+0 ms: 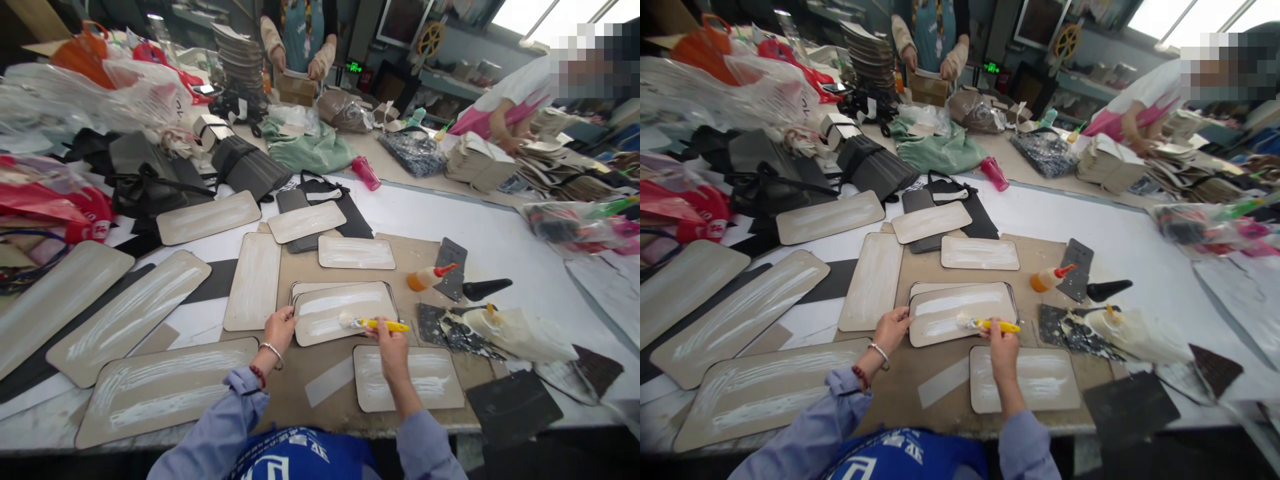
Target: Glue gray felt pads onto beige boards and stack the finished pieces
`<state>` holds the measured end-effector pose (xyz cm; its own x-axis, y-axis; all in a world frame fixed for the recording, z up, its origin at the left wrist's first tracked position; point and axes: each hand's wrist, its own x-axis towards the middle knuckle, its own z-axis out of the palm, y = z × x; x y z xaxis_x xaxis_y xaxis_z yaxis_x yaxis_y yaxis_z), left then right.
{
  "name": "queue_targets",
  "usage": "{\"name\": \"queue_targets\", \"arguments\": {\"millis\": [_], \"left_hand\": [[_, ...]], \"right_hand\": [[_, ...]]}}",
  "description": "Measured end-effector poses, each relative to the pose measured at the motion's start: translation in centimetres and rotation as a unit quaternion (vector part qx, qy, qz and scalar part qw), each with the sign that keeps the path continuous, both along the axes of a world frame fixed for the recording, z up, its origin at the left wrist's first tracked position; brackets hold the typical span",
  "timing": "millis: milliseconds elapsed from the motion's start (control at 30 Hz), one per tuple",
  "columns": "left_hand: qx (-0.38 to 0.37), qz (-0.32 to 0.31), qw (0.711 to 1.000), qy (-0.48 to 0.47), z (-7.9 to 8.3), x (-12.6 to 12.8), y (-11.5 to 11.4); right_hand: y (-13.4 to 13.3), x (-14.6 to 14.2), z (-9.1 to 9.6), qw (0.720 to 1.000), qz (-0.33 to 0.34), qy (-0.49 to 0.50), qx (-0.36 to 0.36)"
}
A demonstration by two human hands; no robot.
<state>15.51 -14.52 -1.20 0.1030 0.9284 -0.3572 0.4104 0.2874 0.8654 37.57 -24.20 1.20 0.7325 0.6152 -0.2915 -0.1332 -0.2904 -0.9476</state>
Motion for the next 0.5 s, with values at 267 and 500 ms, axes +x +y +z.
{"name": "queue_targets", "arguments": {"millis": [267, 500], "left_hand": [[-0.009, -0.012, 1.0, 0.012, 0.8, -0.3, -0.2], [-0.064, 0.007, 0.997, -0.05, 1.5, -0.4, -0.5]], "right_hand": [[-2.5, 10.0, 0.1, 0.985, -0.103, -0.137, -0.028], [-2.2, 9.2, 1.8, 0.972, -0.085, -0.213, -0.04]]}}
